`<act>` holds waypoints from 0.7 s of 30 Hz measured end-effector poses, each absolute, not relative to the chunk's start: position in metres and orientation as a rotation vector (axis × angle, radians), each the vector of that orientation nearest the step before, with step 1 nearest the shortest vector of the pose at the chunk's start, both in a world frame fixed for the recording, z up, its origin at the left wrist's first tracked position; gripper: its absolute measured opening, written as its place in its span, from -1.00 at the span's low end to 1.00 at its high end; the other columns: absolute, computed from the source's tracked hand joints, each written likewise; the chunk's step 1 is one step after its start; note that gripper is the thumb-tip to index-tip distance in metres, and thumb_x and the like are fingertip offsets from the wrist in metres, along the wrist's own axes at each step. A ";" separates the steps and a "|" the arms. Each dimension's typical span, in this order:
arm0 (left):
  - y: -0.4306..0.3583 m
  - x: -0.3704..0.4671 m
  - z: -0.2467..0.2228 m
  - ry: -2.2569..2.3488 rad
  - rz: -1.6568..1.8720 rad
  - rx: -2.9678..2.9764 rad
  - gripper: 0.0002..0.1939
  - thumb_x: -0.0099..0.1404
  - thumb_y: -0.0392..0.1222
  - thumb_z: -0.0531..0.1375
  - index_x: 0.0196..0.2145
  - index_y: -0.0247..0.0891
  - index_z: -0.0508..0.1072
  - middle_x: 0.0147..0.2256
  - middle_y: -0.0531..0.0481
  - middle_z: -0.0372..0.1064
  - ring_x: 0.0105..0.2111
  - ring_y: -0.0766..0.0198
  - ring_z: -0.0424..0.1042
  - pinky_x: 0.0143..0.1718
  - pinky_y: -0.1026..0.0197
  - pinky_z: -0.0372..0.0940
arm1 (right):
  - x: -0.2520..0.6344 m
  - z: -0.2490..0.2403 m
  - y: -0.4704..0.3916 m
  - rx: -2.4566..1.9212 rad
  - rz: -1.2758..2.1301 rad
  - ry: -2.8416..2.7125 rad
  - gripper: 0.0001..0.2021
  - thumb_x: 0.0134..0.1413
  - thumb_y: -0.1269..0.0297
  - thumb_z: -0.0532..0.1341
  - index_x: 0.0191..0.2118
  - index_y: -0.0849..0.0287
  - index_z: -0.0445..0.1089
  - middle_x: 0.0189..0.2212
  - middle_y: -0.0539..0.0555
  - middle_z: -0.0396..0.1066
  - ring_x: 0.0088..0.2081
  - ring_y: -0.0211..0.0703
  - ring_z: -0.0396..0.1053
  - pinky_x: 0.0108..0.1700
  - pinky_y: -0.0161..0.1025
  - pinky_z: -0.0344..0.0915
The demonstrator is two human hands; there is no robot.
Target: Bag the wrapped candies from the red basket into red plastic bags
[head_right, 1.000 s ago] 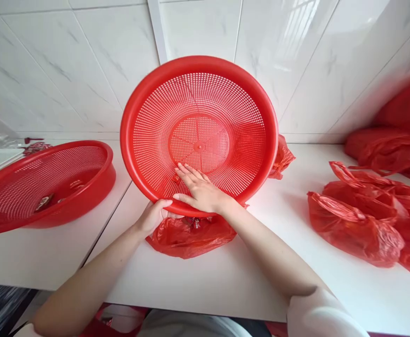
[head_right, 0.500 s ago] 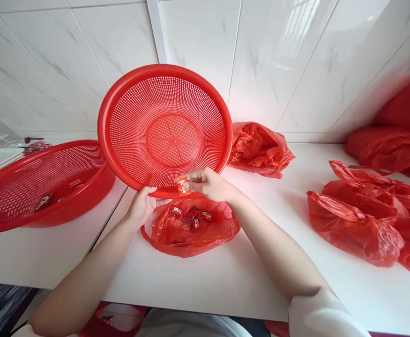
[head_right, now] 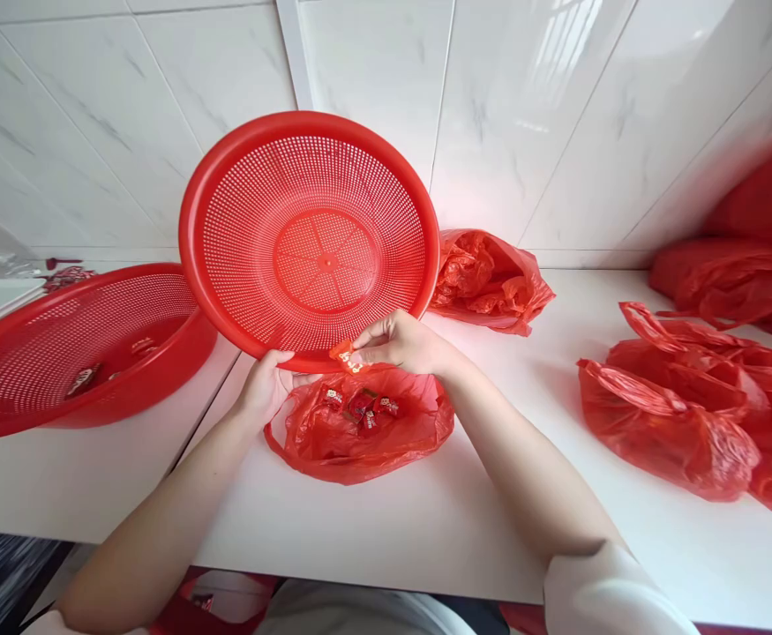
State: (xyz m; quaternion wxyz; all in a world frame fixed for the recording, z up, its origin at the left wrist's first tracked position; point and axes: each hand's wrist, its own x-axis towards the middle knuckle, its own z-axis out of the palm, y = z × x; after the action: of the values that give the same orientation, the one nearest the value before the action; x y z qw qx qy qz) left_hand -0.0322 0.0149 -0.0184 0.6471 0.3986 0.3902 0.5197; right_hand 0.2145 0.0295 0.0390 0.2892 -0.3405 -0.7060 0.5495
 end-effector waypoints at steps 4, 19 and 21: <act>0.013 -0.032 -0.017 0.877 1.185 0.899 -0.83 0.18 -0.19 0.14 -0.35 -0.36 0.43 -0.20 -0.19 0.49 -0.10 0.02 0.46 -0.13 -0.02 0.44 | 0.229 0.052 0.025 -0.936 1.252 -2.140 -0.70 0.10 0.05 0.23 -0.21 0.15 0.57 -0.23 0.06 0.56 -0.13 -0.08 0.48 -0.04 -0.16 0.36; 0.006 -0.044 0.010 0.830 1.148 1.100 -0.54 0.23 0.13 0.12 -0.09 -0.28 0.44 -0.25 -0.17 0.52 -0.25 0.01 0.51 -0.30 0.06 0.45 | 0.267 0.081 0.004 -1.145 0.072 -1.929 -0.68 -0.11 0.18 0.36 -0.18 0.04 0.37 -0.13 0.07 0.39 -0.23 -0.11 0.42 -0.17 -0.11 0.44; 0.000 -0.055 0.025 0.885 1.103 1.293 -0.35 0.18 0.29 0.11 0.04 -0.25 0.38 -0.21 -0.21 0.51 -0.23 -0.03 0.51 -0.25 0.01 0.44 | 0.268 0.085 0.002 -1.133 -0.001 -1.824 -0.70 -0.14 0.19 0.37 -0.23 0.05 0.35 -0.20 0.03 0.41 -0.27 -0.15 0.41 -0.16 -0.13 0.44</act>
State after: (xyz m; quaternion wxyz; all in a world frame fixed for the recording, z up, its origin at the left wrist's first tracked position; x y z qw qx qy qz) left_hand -0.0549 0.0000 0.0251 0.5750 0.5522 0.3778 0.4709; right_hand 0.2679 0.0023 0.0853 0.4770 -0.4636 -0.7467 -0.0004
